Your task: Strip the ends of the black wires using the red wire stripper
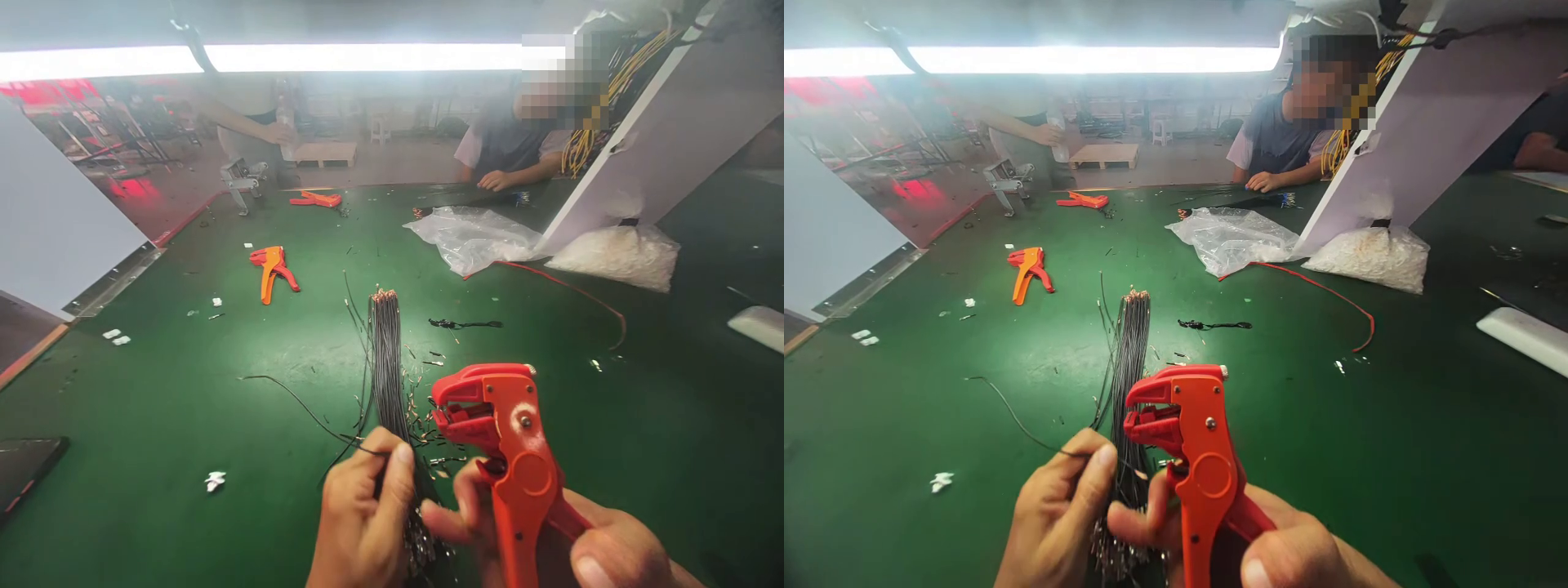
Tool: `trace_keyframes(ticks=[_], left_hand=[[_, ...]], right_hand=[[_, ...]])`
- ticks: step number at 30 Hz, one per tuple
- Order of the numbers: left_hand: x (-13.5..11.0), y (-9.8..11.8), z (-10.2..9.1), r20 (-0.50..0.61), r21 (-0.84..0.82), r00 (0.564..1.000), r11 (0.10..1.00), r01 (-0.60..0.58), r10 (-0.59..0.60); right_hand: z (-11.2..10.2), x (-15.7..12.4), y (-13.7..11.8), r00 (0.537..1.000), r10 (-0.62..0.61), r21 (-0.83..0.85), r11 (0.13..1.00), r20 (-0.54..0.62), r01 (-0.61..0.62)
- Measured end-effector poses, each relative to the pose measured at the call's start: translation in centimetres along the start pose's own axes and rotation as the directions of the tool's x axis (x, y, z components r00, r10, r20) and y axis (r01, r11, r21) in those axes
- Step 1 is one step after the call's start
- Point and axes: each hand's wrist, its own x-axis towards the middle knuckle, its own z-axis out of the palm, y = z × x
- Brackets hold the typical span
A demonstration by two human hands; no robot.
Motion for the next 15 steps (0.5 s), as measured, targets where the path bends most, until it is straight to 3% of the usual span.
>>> trace_keyframes(ticks=[3, 8, 11, 15], left_hand=[[0.4, 0.1, -0.8, -0.122, 0.045, 0.992, 0.999, -0.020, 0.025], [-0.6, 1.2, 0.5, -0.122, -0.067, 0.992, 0.997, -0.025, 0.016], [-1.0, 1.2, 0.9, -0.179, -0.027, 0.973, 0.988, -0.154, 0.147], [-0.9, -0.1, 0.4, -0.183, 0.107, 0.936, 0.952, -0.286, 0.301]], right_hand=[[0.3, -0.1, 0.5, 0.999, 0.015, -0.069, 0.997, -0.048, -0.018], [-0.1, -0.2, 0.8, 0.999, -0.032, -0.004, 0.999, -0.010, 0.032], [0.4, 0.1, 0.1, 0.993, -0.049, -0.111, 0.993, -0.105, 0.037], [1.6, 0.8, -0.8, 0.985, -0.160, -0.347, 0.929, -0.063, 0.129]])
